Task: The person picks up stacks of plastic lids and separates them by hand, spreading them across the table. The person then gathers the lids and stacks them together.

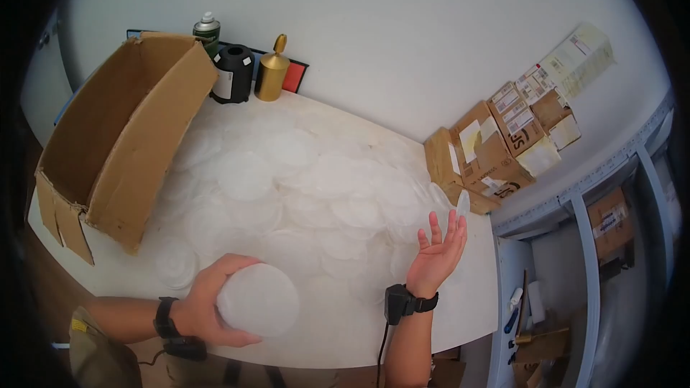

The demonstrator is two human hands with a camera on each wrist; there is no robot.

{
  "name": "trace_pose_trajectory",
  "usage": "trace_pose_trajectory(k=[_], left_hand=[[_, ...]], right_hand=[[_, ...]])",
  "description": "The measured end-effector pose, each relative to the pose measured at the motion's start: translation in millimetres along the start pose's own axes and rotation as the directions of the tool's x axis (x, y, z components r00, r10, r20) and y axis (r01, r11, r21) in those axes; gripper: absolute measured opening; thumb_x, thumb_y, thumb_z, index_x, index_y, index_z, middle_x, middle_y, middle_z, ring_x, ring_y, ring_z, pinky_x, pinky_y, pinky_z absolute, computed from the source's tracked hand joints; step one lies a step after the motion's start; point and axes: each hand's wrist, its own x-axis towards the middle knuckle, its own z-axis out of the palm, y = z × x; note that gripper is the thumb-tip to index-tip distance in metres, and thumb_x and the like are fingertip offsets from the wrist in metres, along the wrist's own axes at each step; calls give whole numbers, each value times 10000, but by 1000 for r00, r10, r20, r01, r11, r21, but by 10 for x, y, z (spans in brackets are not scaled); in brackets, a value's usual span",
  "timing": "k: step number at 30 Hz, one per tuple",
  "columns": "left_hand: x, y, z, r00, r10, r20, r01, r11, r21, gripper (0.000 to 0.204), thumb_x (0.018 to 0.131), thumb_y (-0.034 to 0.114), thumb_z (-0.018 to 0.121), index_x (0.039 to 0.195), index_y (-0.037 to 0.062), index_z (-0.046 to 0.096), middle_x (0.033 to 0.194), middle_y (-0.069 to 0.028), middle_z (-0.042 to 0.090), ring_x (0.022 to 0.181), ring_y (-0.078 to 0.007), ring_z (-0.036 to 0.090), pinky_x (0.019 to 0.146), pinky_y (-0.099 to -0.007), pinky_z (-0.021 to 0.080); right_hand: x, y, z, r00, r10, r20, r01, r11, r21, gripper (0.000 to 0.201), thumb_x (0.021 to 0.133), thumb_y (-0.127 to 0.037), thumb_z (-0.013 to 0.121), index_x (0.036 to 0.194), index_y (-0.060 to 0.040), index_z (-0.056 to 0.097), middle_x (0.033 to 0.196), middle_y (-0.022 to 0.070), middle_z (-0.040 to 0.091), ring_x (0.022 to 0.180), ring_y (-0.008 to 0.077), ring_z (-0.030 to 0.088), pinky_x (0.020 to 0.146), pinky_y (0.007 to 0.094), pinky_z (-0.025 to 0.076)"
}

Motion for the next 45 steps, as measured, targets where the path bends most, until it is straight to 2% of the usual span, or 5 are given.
trace_pose_trajectory(k=[5, 9, 13, 18, 45], left_hand=[[-14, 16, -15, 999, -34, 17, 34, 999, -5, 897, 664, 344, 930, 1372, -4, 505, 1221, -185, 632, 1062, -324, 660, 909, -382, 526], [-29, 29, -21, 996, -76, 44, 78, 996, -39, 906, 671, 287, 923, 1407, 9, 473, 1291, -148, 598, 1146, -277, 623, 975, -378, 493], [-12, 59, -28, 997, -75, 20, 75, 997, 7, 912, 672, 295, 924, 1409, 3, 473, 1279, -160, 603, 1137, -287, 628, 968, -377, 500], [-40, 37, -34, 997, -81, 8, 81, 997, 8, 928, 664, 308, 934, 1404, -5, 471, 1272, -172, 604, 1116, -301, 638, 950, -384, 514], [-10, 46, -9, 998, -42, -50, 44, 998, 42, 839, 719, 333, 888, 1380, 10, 485, 1159, -176, 624, 1012, -341, 651, 857, -365, 524]], right_hand=[[-55, 129, 9, 991, 106, -87, -105, 994, 17, 587, 1055, -433, 485, 1520, -103, 347, 1499, 74, 465, 1082, 187, 614, 780, 287, 498], [-387, 78, 183, 984, -63, 166, 75, 995, -67, 526, 1036, -410, 552, 1432, -82, 441, 1135, 35, 581, 756, 124, 549, 649, 252, 470], [-984, 83, 292, 588, -297, 752, 422, 906, 29, 472, 937, -426, 717, 1119, 4, 651, 894, 84, 607, 638, 149, 550, 561, 279, 449], [-1313, -84, 389, 231, -327, 916, 589, 797, 136, 296, 760, -211, 884, 922, -34, 711, 884, 88, 606, 616, 192, 541, 531, 303, 418], [-1369, -19, 315, 445, -190, 875, 383, 924, 5, 223, 862, -184, 808, 883, -29, 649, 913, 111, 581, 692, 207, 538, 601, 319, 420]])
